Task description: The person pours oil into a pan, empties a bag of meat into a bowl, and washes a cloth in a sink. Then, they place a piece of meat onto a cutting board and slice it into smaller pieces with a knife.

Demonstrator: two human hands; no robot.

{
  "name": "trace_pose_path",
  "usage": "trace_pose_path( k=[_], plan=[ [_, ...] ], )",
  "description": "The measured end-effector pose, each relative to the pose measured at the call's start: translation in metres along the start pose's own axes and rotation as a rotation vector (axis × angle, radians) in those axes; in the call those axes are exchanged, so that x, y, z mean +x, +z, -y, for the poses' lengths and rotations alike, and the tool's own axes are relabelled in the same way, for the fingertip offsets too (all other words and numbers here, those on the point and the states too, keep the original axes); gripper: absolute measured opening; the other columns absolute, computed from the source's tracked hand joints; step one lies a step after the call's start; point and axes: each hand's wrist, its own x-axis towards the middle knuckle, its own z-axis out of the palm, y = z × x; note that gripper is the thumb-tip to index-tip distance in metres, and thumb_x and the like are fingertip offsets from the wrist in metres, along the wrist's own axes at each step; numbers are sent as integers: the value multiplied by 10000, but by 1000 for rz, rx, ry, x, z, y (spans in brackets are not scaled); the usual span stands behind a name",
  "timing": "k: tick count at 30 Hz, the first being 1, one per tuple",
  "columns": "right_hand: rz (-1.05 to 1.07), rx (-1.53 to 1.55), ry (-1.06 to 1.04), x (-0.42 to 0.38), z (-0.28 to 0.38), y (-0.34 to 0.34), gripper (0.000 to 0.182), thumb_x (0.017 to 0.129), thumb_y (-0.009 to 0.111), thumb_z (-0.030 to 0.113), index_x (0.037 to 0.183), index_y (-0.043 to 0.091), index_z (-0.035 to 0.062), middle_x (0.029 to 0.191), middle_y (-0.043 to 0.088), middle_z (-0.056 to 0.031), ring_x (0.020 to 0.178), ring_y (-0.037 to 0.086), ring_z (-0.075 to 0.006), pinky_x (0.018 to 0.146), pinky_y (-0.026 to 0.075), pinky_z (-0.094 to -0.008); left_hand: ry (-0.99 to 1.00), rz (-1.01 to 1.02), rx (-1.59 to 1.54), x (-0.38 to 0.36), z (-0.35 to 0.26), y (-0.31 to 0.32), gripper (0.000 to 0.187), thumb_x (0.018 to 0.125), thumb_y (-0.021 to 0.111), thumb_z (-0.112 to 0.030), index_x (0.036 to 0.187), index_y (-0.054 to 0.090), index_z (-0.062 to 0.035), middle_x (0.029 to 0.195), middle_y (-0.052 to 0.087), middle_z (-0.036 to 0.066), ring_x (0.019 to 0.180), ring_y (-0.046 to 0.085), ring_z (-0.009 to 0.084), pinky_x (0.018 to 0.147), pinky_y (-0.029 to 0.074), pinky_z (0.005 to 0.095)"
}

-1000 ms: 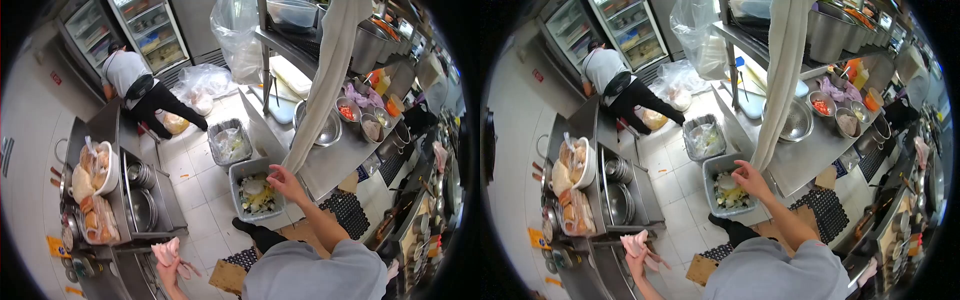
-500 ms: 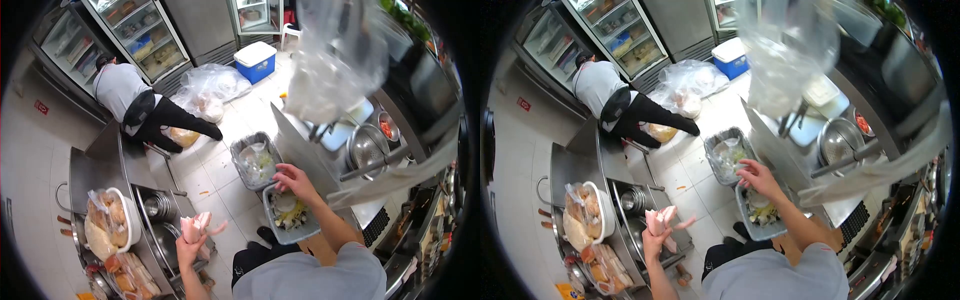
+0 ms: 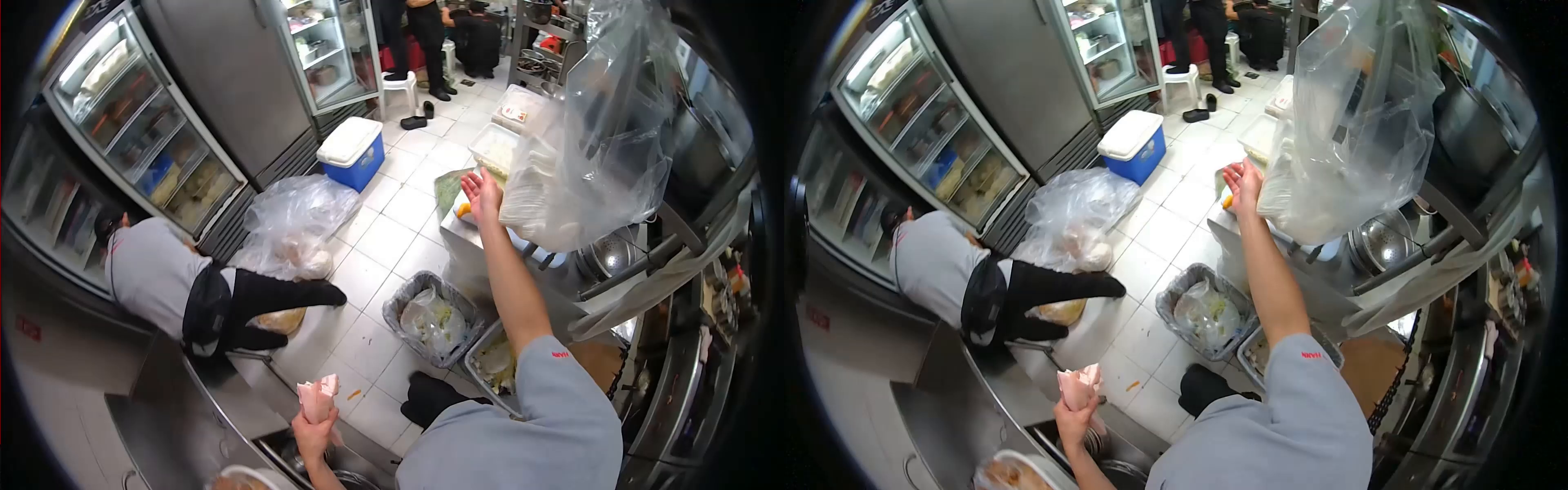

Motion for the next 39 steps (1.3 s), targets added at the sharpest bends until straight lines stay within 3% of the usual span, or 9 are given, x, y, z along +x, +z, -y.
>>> trace_pose_path(
  k=[7, 11, 20, 27, 29, 32, 35, 38, 39],
  plan=[
    [-490, 153, -238, 151, -13, -29, 406, 868, 627, 289, 1058, 477, -37, 920, 554, -156, 660, 608, -272, 584, 565, -366, 115, 68, 105, 148, -37, 2, 404, 658, 803, -100, 992, 632, 51, 850, 669, 66, 756, 580, 112, 696, 480, 278],
    [-867, 141, -439, 175, -9, -41, 328, 796, 595, 85, 1065, 459, -44, 938, 571, -179, 599, 591, -270, 489, 548, -388, 86, 164, 26, 224, -70, 20, 461, 639, 806, -79, 1033, 609, 57, 889, 651, 59, 775, 591, 126, 713, 486, 279],
    [-793, 20, -691, 147, 26, -16, 247, 820, 559, 91, 956, 376, -3, 883, 549, -178, 621, 609, -252, 491, 551, -385, 83, 572, 38, 381, -145, 96, 424, 653, 779, -18, 1032, 604, 58, 904, 650, 70, 790, 614, 142, 716, 500, 283],
    [-880, -161, -910, 272, 78, 5, 283, 770, 625, 120, 878, 406, -22, 856, 531, -167, 630, 591, -231, 468, 544, -363, 311, 821, 100, 498, -204, 183, 405, 635, 793, -57, 991, 630, 48, 902, 663, 73, 802, 611, 142, 726, 497, 296],
    [-813, -74, -790, 277, 101, 38, 261, 819, 585, 127, 942, 419, -34, 862, 547, -166, 648, 614, -258, 537, 575, -414, 299, 904, 208, 506, -250, 216, 410, 664, 779, -73, 1029, 628, 39, 918, 666, 55, 827, 615, 125, 746, 498, 286],
    [-787, -70, -729, 316, 115, 13, 283, 844, 577, 122, 1012, 427, -49, 843, 569, -177, 655, 615, -258, 580, 575, -411, 384, 1114, 349, 541, -281, 276, 386, 679, 775, -102, 1013, 637, 34, 890, 674, 55, 818, 619, 121, 739, 500, 285],
    [-630, -119, -494, 295, 106, -16, 354, 868, 607, 161, 1108, 440, -38, 838, 594, -169, 664, 613, -238, 615, 558, -364, 514, 1335, 375, 550, -314, 347, 384, 682, 773, -133, 1013, 644, 14, 865, 687, 73, 798, 625, 110, 731, 501, 282],
    [-751, -661, -680, 182, 57, 17, 363, 852, 673, 238, 1118, 531, 38, 920, 615, -112, 713, 608, -193, 668, 515, -311, 683, 1581, 378, 526, -357, 419, 399, 674, 771, -153, 1026, 645, -11, 855, 690, 89, 790, 627, 109, 726, 502, 284],
    [-929, -1132, -742, 137, 33, 24, 365, 837, 688, 216, 1106, 533, 24, 960, 614, -112, 810, 608, -183, 706, 496, -311, 717, 1665, 362, 516, -366, 443, 402, 676, 769, -165, 1028, 645, -16, 851, 690, 89, 781, 627, 115, 721, 502, 287]
  ],
)
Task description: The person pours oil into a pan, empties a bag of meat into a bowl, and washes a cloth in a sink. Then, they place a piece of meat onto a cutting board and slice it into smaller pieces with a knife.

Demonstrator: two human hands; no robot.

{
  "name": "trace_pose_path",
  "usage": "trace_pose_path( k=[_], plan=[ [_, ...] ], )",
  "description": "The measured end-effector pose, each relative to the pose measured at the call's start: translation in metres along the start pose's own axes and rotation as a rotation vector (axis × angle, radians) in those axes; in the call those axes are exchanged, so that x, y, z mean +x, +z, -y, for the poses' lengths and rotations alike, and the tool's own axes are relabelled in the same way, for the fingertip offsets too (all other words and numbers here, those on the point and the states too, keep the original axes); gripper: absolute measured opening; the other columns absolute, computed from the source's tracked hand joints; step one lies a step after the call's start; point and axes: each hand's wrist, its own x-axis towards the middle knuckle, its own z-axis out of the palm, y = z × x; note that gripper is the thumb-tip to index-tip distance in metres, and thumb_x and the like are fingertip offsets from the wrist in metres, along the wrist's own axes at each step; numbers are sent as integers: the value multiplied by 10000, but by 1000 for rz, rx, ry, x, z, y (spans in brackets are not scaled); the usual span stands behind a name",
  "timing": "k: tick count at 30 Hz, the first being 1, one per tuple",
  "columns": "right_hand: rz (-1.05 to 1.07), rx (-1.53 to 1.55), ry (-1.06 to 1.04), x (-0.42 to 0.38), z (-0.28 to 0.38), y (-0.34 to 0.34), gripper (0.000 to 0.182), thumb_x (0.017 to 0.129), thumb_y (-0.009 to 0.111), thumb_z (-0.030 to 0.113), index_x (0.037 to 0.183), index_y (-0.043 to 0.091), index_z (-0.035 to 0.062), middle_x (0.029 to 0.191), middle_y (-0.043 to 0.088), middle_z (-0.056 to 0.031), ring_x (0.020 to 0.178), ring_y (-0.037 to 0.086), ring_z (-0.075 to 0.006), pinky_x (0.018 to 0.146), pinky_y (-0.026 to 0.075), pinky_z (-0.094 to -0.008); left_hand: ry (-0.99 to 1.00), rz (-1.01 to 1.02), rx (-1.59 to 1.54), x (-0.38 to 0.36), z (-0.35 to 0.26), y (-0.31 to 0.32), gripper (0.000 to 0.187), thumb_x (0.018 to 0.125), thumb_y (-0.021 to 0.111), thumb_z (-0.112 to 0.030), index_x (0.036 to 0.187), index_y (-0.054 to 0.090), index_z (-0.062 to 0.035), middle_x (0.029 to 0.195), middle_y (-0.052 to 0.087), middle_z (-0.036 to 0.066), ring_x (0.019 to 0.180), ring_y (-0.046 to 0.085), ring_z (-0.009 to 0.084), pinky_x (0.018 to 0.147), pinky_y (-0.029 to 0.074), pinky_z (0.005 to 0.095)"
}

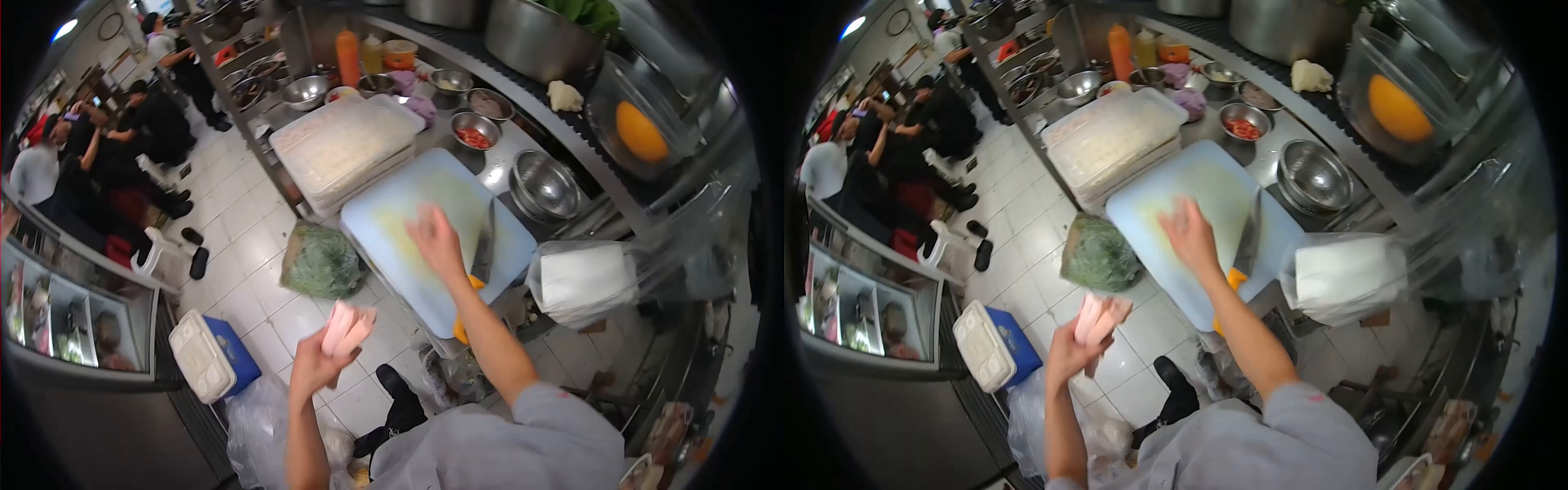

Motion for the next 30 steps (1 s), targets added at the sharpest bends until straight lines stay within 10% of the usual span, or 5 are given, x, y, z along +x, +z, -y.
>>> trace_pose_path(
  k=[8, 15, 19, 27, 30],
  plan=[
    [109, -559, 443, -119, -31, -99, 576, 725, 689, 150, 1209, 387, 69, 1160, 477, -224, 1025, 532, -392, 841, 460, -426, 190, 615, 263, 183, -75, 72, 538, 647, 696, -156, 1162, 595, -37, 992, 662, 168, 895, 629, 277, 792, 492, 341],
    [190, -380, 576, -133, -22, -147, 571, 772, 558, 120, 1292, 342, 21, 1122, 537, -259, 1092, 511, -404, 914, 423, -442, 571, 211, 879, 227, -38, 156, 643, 637, 701, -167, 1248, 514, -97, 1068, 612, 166, 1000, 583, 335, 902, 455, 383],
    [265, -313, 462, -154, -44, -169, 442, 910, 498, 230, 1267, 370, 3, 990, 584, -232, 543, 603, -347, 555, 500, -427, 480, 287, 682, 229, -39, 144, 601, 647, 689, -124, 1226, 531, -88, 1092, 611, 182, 1030, 575, 345, 894, 462, 380],
    [144, -399, 206, -195, -48, -186, 520, 901, 527, 226, 1359, 347, 56, 916, 617, -247, 814, 599, -419, 713, 471, -467, 620, -284, 1005, 244, -55, 108, 521, 663, 695, -111, 1169, 581, -67, 1178, 585, 142, 1107, 536, 306, 963, 410, 373],
    [169, -428, 224, -179, -38, -184, 538, 900, 537, 212, 1378, 341, 63, 924, 611, -254, 851, 583, -433, 735, 461, -476, 934, 271, 737, 247, -60, 137, 457, 734, 697, -139, 1175, 586, -98, 1187, 560, 138, 1081, 529, 336, 972, 399, 397]
  ],
)
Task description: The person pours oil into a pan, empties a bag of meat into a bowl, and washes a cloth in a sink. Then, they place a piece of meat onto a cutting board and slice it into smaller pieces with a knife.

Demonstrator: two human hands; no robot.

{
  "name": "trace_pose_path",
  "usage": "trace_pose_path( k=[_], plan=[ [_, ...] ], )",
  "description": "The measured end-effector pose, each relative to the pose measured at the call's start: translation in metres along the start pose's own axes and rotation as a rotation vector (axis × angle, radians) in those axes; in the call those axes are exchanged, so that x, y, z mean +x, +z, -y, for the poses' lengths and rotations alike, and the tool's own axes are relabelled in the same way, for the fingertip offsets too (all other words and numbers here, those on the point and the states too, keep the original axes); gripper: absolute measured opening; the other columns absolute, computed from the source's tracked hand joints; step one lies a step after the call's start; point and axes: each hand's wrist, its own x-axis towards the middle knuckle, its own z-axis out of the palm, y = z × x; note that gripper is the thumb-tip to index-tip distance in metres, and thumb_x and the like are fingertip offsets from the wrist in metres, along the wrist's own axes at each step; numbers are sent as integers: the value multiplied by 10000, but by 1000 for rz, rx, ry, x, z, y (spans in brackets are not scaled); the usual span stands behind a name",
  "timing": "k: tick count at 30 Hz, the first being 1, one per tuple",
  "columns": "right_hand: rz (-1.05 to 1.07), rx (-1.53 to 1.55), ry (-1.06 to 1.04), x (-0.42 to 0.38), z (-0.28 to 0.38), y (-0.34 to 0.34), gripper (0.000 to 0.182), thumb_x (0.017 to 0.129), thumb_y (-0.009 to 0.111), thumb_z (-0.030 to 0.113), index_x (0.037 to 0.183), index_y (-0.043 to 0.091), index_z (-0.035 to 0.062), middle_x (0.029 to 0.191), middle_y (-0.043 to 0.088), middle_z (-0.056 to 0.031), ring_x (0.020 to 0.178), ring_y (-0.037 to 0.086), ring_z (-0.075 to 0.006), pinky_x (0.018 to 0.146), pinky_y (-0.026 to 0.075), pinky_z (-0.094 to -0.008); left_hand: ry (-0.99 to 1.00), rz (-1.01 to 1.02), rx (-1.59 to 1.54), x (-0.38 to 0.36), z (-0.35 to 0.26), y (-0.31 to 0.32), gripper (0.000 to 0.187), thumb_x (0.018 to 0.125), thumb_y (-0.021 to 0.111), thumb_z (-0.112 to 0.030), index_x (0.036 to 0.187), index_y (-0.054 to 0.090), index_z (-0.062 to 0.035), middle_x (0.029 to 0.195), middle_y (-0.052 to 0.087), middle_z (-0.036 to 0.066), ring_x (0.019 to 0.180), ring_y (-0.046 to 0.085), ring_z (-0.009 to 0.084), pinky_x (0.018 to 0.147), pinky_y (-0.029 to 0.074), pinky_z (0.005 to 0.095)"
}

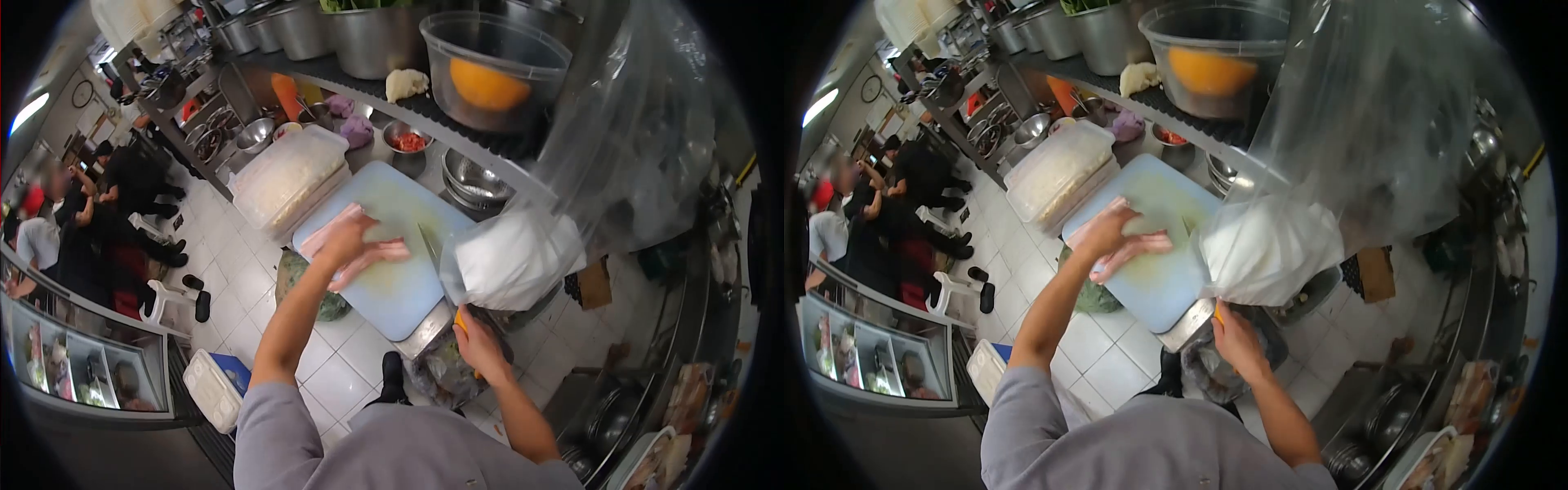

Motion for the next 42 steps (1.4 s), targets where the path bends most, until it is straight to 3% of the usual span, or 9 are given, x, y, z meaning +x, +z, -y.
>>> trace_pose_path(
  k=[2, 8, 11, 17, 29, 33, 35, 40, 42],
  plan=[
    [55, -38, 55, -17, 12, 4, 537, 899, 540, 202, 1378, 345, 59, 919, 604, -256, 842, 581, -435, 732, 463, -477, -21, 177, -215, -9, -16, 33, 431, 767, 676, -141, 1186, 584, -103, 1182, 560, 115, 1049, 535, 342, 951, 419, 392],
    [28, -55, 81, -12, 54, -3, 528, 913, 509, 138, 1408, 334, 86, 829, 580, -214, 745, 579, -394, 677, 465, -457, 53, 88, -377, -25, -47, 57, 424, 766, 683, -123, 1180, 596, -99, 1112, 575, 112, 1017, 540, 303, 890, 447, 379],
    [54, -127, 86, -3, 78, -1, 534, 912, 514, 141, 1410, 330, 82, 824, 573, -220, 714, 576, -400, 648, 466, -460, 125, -151, -298, -11, -44, 48, 196, 753, 667, -70, 947, 647, -58, 961, 596, 99, 917, 565, 294, 806, 475, 382],
    [197, -250, 180, 3, 106, -7, 562, 892, 495, 105, 1405, 287, 10, 856, 588, -269, 687, 608, -424, 603, 507, -469, 254, -85, -415, -2, -32, 79, 134, 697, 634, -15, 825, 596, -27, 894, 589, 101, 867, 579, 275, 723, 500, 351],
    [12, -179, 168, 106, 55, 67, 534, 901, 521, 95, 1388, 313, 21, 807, 593, -260, 719, 588, -424, 647, 469, -482, 225, -82, -505, -2, -24, 86, 126, 701, 658, -38, 795, 575, -24, 879, 582, 89, 829, 577, 261, 706, 499, 350],
    [14, -172, 130, 92, 76, 35, 535, 901, 528, 109, 1387, 321, 25, 797, 595, -255, 727, 591, -420, 649, 471, -482, 113, 53, -543, 1, -23, 55, 124, 705, 654, -42, 802, 577, -26, 866, 574, 90, 820, 568, 263, 712, 495, 346],
    [48, -159, 130, 58, 93, 26, 529, 896, 539, 108, 1381, 343, 27, 788, 593, -251, 713, 593, -415, 637, 478, -469, 273, 7, -455, 3, -20, 56, 112, 705, 648, -38, 795, 582, -32, 840, 569, 84, 809, 566, 256, 706, 496, 342],
    [174, -261, 261, 29, 110, 34, 568, 895, 519, 120, 1410, 293, 38, 755, 575, -271, 628, 604, -427, 583, 509, -475, 268, 1, -493, -3, -12, 77, 100, 693, 648, -27, 765, 579, -38, 810, 570, 77, 800, 567, 247, 702, 497, 339],
    [-5, -192, 192, 43, 82, 70, 528, 899, 528, 97, 1389, 339, 45, 777, 591, -248, 667, 589, -425, 612, 485, -475, 255, -28, -523, -1, -12, 79, 99, 688, 648, -22, 755, 577, -37, 803, 570, 75, 794, 567, 246, 697, 497, 340]
  ],
)
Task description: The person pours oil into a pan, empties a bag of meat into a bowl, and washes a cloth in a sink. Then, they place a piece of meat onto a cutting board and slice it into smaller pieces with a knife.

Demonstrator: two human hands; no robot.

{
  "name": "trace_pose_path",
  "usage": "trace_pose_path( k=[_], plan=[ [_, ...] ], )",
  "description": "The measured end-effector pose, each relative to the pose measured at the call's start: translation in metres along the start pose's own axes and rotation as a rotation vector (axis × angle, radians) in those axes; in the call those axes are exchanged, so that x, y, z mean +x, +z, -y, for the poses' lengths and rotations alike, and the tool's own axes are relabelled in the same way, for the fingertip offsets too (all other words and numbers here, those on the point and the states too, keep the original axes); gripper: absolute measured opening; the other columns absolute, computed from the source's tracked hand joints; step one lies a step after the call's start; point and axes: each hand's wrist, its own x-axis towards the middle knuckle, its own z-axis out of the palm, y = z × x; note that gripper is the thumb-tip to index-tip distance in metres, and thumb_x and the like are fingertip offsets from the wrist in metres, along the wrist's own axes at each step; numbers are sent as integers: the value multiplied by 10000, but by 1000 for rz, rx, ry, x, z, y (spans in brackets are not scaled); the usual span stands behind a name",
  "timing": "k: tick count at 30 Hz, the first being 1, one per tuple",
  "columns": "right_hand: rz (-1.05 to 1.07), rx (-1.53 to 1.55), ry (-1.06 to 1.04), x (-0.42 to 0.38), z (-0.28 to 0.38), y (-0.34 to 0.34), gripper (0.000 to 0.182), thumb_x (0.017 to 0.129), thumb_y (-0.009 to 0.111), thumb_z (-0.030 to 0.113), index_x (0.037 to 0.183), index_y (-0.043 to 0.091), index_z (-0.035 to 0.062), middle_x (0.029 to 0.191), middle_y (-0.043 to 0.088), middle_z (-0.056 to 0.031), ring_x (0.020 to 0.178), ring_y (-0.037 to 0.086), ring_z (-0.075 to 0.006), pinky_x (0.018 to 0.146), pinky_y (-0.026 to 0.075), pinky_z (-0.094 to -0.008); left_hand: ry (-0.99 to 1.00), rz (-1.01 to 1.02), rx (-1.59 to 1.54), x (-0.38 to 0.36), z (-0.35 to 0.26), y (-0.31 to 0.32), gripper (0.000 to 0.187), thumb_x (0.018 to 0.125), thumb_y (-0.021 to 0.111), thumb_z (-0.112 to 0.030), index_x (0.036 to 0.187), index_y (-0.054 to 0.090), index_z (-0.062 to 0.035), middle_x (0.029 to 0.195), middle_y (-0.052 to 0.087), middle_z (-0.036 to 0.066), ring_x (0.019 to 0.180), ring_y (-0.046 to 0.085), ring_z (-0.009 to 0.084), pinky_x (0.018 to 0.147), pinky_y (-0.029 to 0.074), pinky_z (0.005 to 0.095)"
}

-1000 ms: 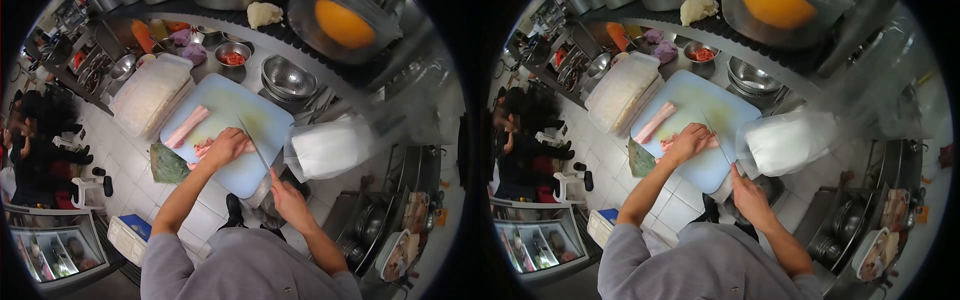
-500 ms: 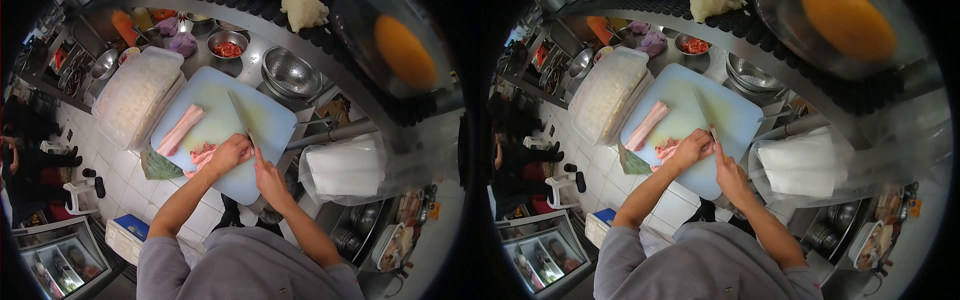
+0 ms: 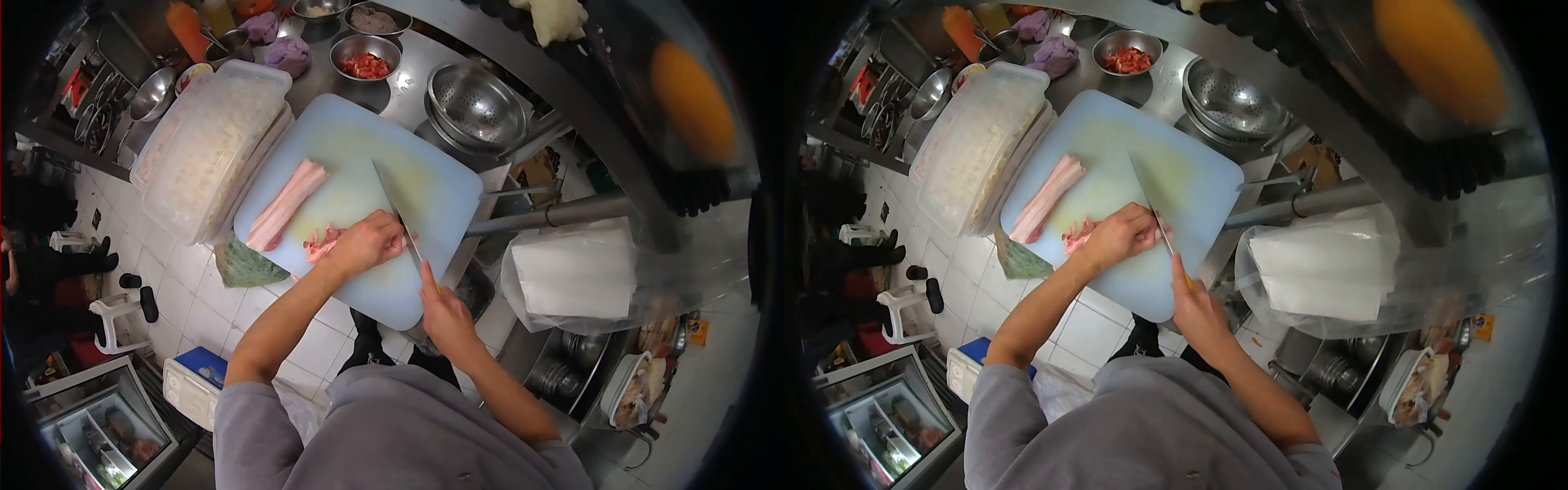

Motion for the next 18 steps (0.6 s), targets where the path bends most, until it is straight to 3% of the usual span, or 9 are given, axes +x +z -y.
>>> trace_pose_path(
  k=[4, 6, 9, 11, 13, 18],
  plan=[
    [-10, -45, 22, 66, 7, 1, 529, 904, 519, 102, 1396, 332, 58, 773, 587, -254, 683, 584, -433, 618, 476, -479, -24, 18, -50, -6, -2, -4, 107, 684, 654, -21, 758, 579, -36, 813, 572, 71, 782, 570, 249, 679, 502, 350],
    [-13, 10, -99, 81, 1, -13, 580, 900, 492, 95, 1431, 258, 69, 742, 580, -254, 676, 599, -435, 601, 488, -484, -59, 27, -52, 0, -5, -12, 110, 683, 656, -22, 762, 582, -36, 815, 572, 69, 780, 571, 250, 674, 503, 353],
    [73, 0, -44, 37, 18, -43, 582, 892, 491, 83, 1425, 259, 54, 739, 580, -252, 681, 599, -438, 618, 486, -494, -70, -27, -39, -4, -15, -20, 106, 691, 656, -27, 773, 589, -39, 824, 575, 68, 780, 572, 248, 673, 502, 350],
    [110, -10, -49, 9, 26, -46, 599, 883, 497, 74, 1427, 248, 51, 738, 578, -255, 670, 600, -441, 611, 487, -498, -9, 76, 11, -2, -5, -16, 96, 696, 651, -24, 773, 595, -38, 815, 577, 73, 777, 572, 246, 671, 501, 345],
    [185, -66, 62, -9, 35, -49, 622, 861, 503, 62, 1427, 245, 43, 751, 577, -273, 638, 597, -451, 591, 492, -503, 9, 36, -2, -8, 4, -7, 95, 697, 654, -25, 771, 597, -39, 808, 578, 74, 775, 571, 244, 670, 501, 343],
    [13, -74, -7, 40, 11, 15, 567, 889, 528, 73, 1403, 295, 19, 762, 590, -242, 663, 590, -420, 600, 482, -475, -16, -6, -33, -11, 6, -4, 101, 691, 658, -64, 750, 580, -38, 782, 567, 65, 803, 566, 242, 679, 504, 347]
  ],
)
